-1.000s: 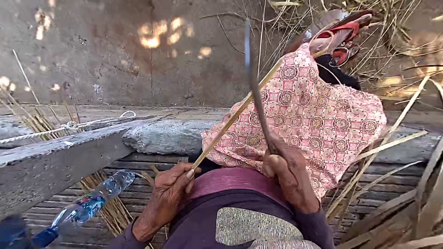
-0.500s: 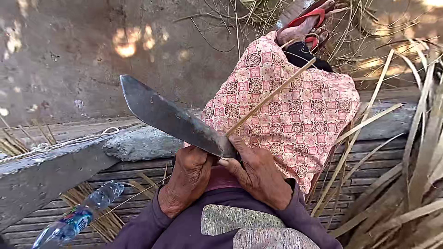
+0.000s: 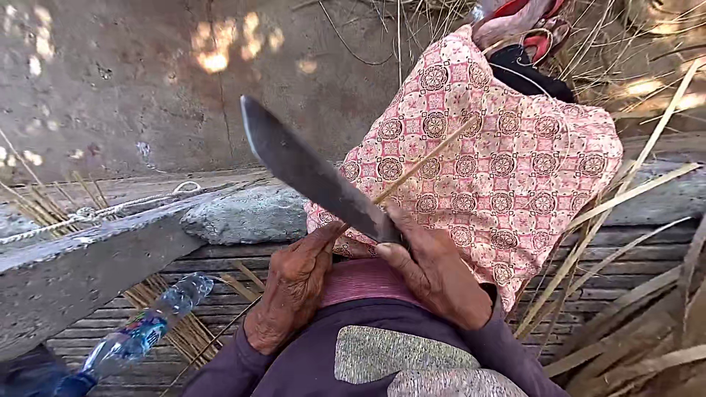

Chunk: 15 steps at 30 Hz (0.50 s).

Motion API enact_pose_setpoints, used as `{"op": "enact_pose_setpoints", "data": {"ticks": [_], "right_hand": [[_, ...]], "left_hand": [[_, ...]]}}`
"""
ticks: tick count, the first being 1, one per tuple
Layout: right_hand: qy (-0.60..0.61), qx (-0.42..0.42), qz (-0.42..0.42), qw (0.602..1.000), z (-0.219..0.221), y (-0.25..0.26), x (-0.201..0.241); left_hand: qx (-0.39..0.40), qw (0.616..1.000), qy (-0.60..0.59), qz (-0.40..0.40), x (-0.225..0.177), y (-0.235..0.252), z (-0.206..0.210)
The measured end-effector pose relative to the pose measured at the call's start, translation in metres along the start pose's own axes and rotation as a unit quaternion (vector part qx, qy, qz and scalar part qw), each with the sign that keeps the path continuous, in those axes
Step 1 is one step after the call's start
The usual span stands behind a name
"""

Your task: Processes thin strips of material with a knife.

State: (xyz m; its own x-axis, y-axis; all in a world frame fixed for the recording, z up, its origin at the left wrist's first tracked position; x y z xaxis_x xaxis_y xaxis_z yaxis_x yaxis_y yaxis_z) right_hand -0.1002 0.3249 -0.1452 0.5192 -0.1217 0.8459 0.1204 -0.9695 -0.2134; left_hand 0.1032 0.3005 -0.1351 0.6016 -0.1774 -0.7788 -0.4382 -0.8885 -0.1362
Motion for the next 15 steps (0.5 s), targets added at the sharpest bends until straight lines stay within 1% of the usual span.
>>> {"op": "enact_pose_setpoints", "data": {"ticks": [2, 4, 7, 9, 10, 11, 13, 15], "right_hand": [[-0.013, 0.013, -0.025, 1.0, 0.0, 0.0, 0.003], [0.023, 0.02, -0.022, 0.999, -0.006, -0.001, 0.001], [0.105, 0.019, -0.008, 0.994, -0.014, -0.001, -0.005], [0.112, 0.023, -0.002, 0.993, -0.013, -0.001, -0.005], [0.099, 0.024, -0.006, 0.995, -0.012, 0.0, -0.004], [0.076, 0.021, -0.012, 0.997, -0.009, 0.001, -0.003], [0.013, 0.005, -0.019, 1.0, -0.004, 0.001, 0.004], [-0.038, -0.007, -0.018, 0.999, -0.001, 0.001, 0.009]], "left_hand": [[0.0, 1.0, -0.03, 0.01, -0.001, 0.005, 0.004], [0.012, 0.997, -0.076, 0.0, 0.005, 0.002, 0.003], [0.052, 0.987, -0.154, -0.017, 0.012, -0.001, 0.002], [0.089, 0.977, -0.191, -0.025, 0.008, 0.007, 0.005], [0.093, 0.975, -0.201, -0.029, 0.004, 0.015, 0.007], [0.082, 0.975, -0.205, -0.034, 0.0, 0.024, 0.01], [0.026, 0.981, -0.188, -0.038, -0.008, 0.035, 0.015], [-0.016, 0.993, -0.114, -0.003, -0.015, 0.038, 0.016]]}}
Point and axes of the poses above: each hand's wrist, its own y-axis towards the middle knuckle, its own z-axis out of the palm, x = y × z, the point moved 4 cm from there along y, towards the middle knuckle, and after that the axes turned 1 degree about z, right-handed, at the moved point
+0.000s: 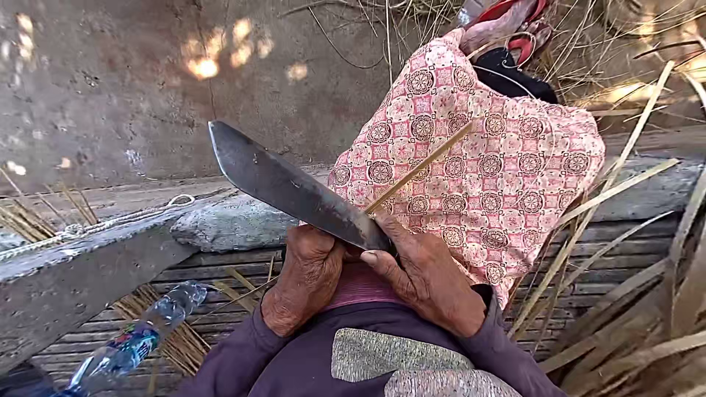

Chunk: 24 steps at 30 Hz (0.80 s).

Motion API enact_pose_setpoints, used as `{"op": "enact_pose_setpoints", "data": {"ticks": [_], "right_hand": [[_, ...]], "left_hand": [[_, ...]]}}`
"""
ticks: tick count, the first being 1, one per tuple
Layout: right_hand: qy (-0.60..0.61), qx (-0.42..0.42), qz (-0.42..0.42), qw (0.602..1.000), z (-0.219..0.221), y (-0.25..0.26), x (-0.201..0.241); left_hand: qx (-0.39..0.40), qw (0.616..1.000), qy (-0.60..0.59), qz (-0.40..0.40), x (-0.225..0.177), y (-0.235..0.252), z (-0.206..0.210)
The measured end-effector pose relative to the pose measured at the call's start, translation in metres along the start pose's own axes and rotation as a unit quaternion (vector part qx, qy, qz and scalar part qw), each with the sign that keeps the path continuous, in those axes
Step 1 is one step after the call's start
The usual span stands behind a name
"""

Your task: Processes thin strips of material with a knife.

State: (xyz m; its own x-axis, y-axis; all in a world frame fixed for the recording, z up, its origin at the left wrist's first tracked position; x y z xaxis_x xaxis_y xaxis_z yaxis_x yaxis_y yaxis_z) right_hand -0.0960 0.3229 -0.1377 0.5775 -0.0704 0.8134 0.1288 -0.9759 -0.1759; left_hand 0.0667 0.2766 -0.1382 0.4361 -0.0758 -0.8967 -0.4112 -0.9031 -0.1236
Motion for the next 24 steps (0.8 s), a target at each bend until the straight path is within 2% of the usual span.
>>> {"op": "enact_pose_setpoints", "data": {"ticks": [4, 8, 12, 15, 19, 21, 24], "right_hand": [[-0.027, -0.009, -0.01, 1.0, 0.008, -0.002, 0.003], [-0.025, -0.017, -0.009, 0.999, 0.01, -0.002, 0.0], [0.027, -0.002, 0.061, 0.998, 0.003, 0.005, -0.019], [0.07, -0.023, 0.122, 0.99, 0.001, 0.007, -0.037], [0.175, -0.071, 0.213, 0.959, -0.014, 0.011, -0.059], [0.154, -0.079, 0.199, 0.964, -0.015, 0.016, -0.059], [-0.005, -0.091, 0.165, 0.982, -0.025, 0.016, -0.053]], "left_hand": [[-0.03, 0.993, 0.093, 0.06, -0.005, -0.01, -0.003], [-0.02, 0.996, 0.057, 0.058, -0.001, -0.025, -0.008], [0.012, 0.996, 0.046, 0.081, 0.0, -0.04, -0.014], [0.02, 0.994, 0.064, 0.09, 0.001, -0.057, -0.029], [0.006, 0.996, 0.086, 0.027, 0.003, -0.067, -0.055], [-0.012, 0.995, 0.1, 0.018, 0.003, -0.05, -0.059], [-0.044, 0.989, 0.133, 0.048, -0.004, -0.012, -0.056]]}}
Point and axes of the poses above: each hand's wrist, its own y-axis towards the middle knuckle, its own z-axis out of the palm, x = y × z, the point moved 4 cm from there along y, towards the middle knuckle, and after that the axes turned 1 degree about z, right-handed, at the moved point
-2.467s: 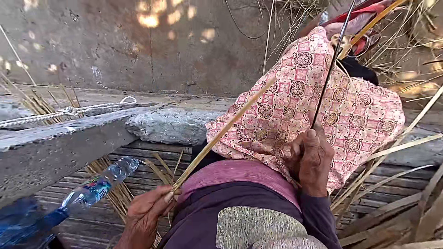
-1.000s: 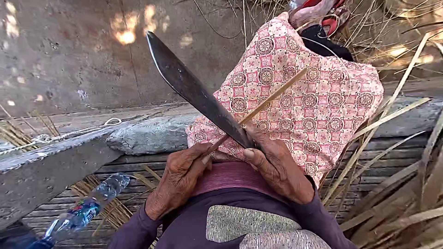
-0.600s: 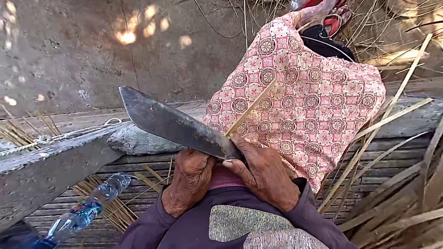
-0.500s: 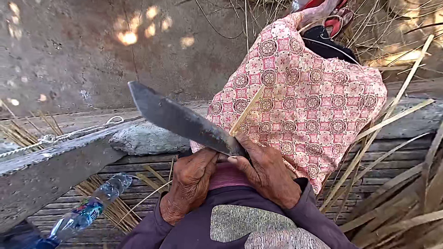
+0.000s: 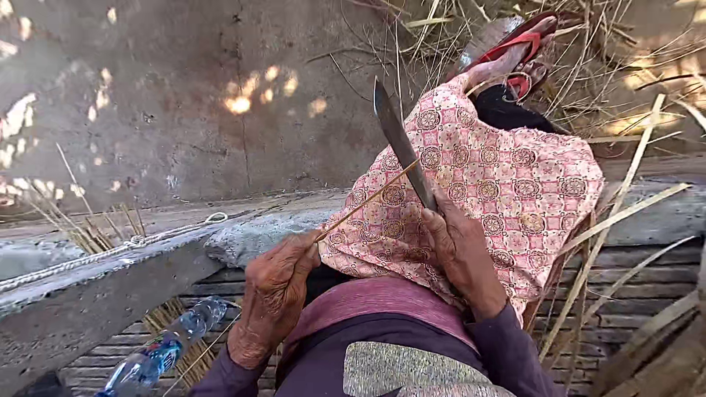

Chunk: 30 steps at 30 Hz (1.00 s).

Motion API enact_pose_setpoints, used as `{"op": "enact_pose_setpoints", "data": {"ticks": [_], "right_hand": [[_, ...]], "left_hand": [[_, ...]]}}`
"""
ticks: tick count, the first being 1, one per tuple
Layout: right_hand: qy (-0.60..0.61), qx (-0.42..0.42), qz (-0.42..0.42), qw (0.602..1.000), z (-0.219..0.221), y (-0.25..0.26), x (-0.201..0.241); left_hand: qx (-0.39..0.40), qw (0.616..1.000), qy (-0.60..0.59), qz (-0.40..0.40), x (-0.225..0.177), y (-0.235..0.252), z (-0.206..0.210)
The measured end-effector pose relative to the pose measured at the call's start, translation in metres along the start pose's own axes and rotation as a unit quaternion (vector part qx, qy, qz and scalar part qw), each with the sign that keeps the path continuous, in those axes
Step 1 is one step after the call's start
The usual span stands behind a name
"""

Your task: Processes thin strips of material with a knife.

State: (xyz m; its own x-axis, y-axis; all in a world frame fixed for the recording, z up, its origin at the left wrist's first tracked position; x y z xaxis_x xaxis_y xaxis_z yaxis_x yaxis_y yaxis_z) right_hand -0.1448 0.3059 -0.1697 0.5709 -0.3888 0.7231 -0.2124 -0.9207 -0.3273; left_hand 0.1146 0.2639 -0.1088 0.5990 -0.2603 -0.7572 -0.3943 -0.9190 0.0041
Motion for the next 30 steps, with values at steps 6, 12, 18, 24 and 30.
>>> {"op": "enact_pose_setpoints", "data": {"ticks": [6, 12, 18, 24, 30], "right_hand": [[-0.149, -0.002, -0.032, 0.988, 0.009, -0.015, -0.016], [-0.068, -0.13, -0.056, 0.988, -0.019, -0.028, -0.032], [0.346, -0.251, -0.108, 0.897, -0.112, -0.065, -0.042], [0.579, -0.339, -0.237, 0.703, -0.193, -0.106, -0.032], [0.579, -0.405, -0.224, 0.671, -0.205, -0.118, -0.027]], "left_hand": [[-0.058, 0.994, -0.05, 0.077, -0.043, 0.071, 0.025], [-0.064, 0.962, 0.06, 0.259, -0.131, 0.116, 0.066], [-0.054, 0.883, 0.096, 0.456, -0.221, 0.132, 0.106], [-0.055, 0.797, 0.089, 0.594, -0.273, 0.117, 0.138], [0.006, 0.79, 0.032, 0.612, -0.292, 0.124, 0.132]]}}
Point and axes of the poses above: each hand's wrist, its own y-axis towards the middle knuckle, its own z-axis out of the palm, x = y × z, the point moved 4 cm from there along y, towards the middle knuckle, and after that the axes turned 1 degree about z, right-handed, at the moved point
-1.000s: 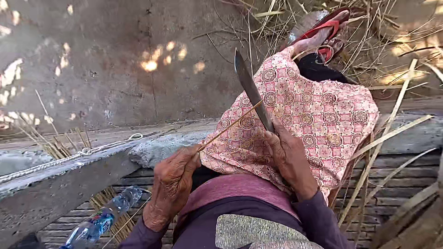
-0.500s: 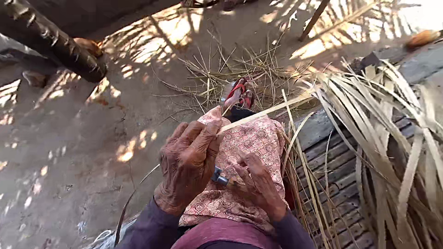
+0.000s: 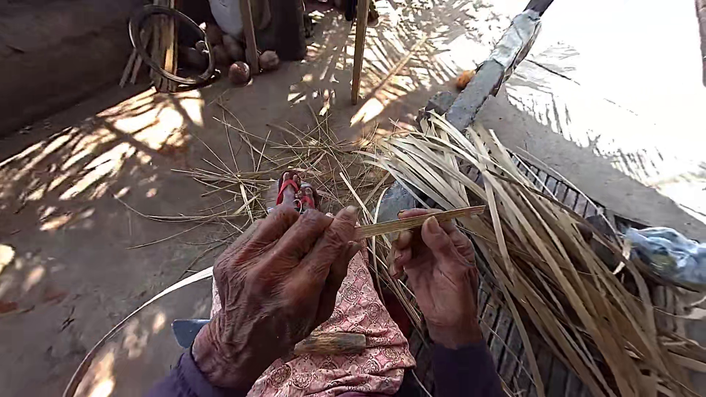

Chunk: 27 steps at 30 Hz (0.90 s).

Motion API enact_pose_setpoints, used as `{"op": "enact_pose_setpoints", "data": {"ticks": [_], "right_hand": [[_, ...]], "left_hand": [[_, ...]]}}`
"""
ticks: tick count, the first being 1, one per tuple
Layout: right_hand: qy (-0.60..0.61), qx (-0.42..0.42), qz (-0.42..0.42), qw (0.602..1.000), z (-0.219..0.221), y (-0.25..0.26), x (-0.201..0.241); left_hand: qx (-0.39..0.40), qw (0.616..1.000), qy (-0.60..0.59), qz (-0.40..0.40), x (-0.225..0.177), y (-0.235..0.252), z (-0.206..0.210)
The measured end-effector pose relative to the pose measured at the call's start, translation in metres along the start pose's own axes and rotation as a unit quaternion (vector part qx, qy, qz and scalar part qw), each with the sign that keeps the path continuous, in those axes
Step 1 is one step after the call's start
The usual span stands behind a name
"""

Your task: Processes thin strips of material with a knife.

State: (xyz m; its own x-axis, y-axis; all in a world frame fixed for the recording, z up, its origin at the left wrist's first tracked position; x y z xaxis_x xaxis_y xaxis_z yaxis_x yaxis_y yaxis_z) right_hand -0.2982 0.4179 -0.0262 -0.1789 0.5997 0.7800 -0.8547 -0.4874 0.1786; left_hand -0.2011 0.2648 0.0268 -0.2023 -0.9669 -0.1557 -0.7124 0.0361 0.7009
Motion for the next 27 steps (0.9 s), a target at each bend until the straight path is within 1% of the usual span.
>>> {"op": "enact_pose_setpoints", "data": {"ticks": [3, 6, 10, 14, 17, 19, 21, 23, 25, 27], "right_hand": [[-0.029, -0.009, -0.019, 0.999, 0.005, 0.007, 0.002], [-0.059, 0.0, -0.07, 0.996, 0.018, 0.025, 0.017], [-0.082, 0.069, -0.136, 0.985, 0.052, 0.046, 0.033], [-0.144, 0.112, -0.229, 0.956, 0.087, 0.06, 0.036], [-0.149, 0.094, -0.253, 0.951, 0.094, 0.065, 0.039], [-0.194, 0.102, -0.269, 0.938, 0.096, 0.066, 0.044], [-0.263, 0.1, -0.272, 0.92, 0.098, 0.064, 0.048], [-0.32, 0.091, -0.296, 0.895, 0.1, 0.062, 0.051], [-0.343, 0.086, -0.323, 0.878, 0.101, 0.063, 0.052], [-0.349, 0.092, -0.315, 0.878, 0.103, 0.063, 0.05]], "left_hand": [[0.015, 0.996, -0.073, -0.046, 0.01, 0.014, -0.008], [0.008, 0.99, -0.129, -0.062, 0.022, 0.038, -0.019], [-0.045, 0.963, -0.25, -0.084, 0.034, 0.073, -0.036], [-0.091, 0.947, -0.297, -0.081, 0.043, 0.098, -0.046], [-0.119, 0.94, -0.314, -0.07, 0.047, 0.1, -0.05], [-0.127, 0.934, -0.326, -0.071, 0.049, 0.094, -0.049], [-0.124, 0.934, -0.327, -0.073, 0.048, 0.085, -0.046], [-0.119, 0.936, -0.324, -0.074, 0.045, 0.079, -0.044], [-0.116, 0.936, -0.323, -0.075, 0.044, 0.074, -0.041], [-0.113, 0.935, -0.329, -0.069, 0.043, 0.07, -0.038]]}}
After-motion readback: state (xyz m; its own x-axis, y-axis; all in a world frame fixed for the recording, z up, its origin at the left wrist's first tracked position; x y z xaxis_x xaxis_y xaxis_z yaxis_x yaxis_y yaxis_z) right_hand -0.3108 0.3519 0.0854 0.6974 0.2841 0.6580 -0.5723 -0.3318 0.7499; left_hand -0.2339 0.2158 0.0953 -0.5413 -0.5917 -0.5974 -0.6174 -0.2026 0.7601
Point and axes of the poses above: each hand's wrist, its own y-axis towards the middle knuckle, its own z-axis out of the palm, x = y × z, the point moved 4 cm from there along y, towards the middle knuckle, and after that the axes turned 1 degree about z, right-handed, at the moved point
